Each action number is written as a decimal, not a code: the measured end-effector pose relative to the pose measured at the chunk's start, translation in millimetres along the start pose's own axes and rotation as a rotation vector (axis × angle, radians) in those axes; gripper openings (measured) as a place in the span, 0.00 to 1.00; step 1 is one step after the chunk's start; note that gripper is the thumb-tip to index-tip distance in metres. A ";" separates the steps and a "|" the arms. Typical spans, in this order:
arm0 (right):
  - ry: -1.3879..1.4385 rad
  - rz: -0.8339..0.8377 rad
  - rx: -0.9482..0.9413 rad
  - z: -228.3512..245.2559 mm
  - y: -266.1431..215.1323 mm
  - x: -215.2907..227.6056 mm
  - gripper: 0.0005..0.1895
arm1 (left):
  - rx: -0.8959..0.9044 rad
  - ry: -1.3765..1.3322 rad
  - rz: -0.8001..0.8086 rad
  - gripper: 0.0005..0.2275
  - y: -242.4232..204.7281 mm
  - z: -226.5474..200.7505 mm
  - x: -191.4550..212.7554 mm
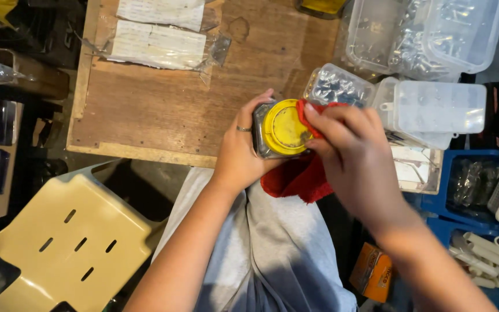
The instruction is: Cleaning plastic storage jars containing fasteners using a red cloth.
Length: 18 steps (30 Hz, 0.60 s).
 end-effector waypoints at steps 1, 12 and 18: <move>0.082 0.025 -0.021 -6.5 1.5 -5.0 0.21 | 0.008 0.013 -0.007 0.41 -0.1 0.4 0.2; 0.174 0.133 0.213 -11.0 33.2 -9.7 0.19 | 0.000 0.038 -0.005 0.41 0.2 -3.4 2.0; 0.146 0.120 0.083 -9.9 8.3 5.7 0.20 | -0.014 0.044 0.012 0.37 2.4 -7.8 2.6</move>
Point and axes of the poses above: each hand's wrist, its own y-axis towards the middle knuckle, its own x-axis out of the back of the hand, z = x × y, the point moved 9 cm from there along y, towards the middle knuckle, and after that the axes turned 10 degrees about x, right-handed, at the moved point
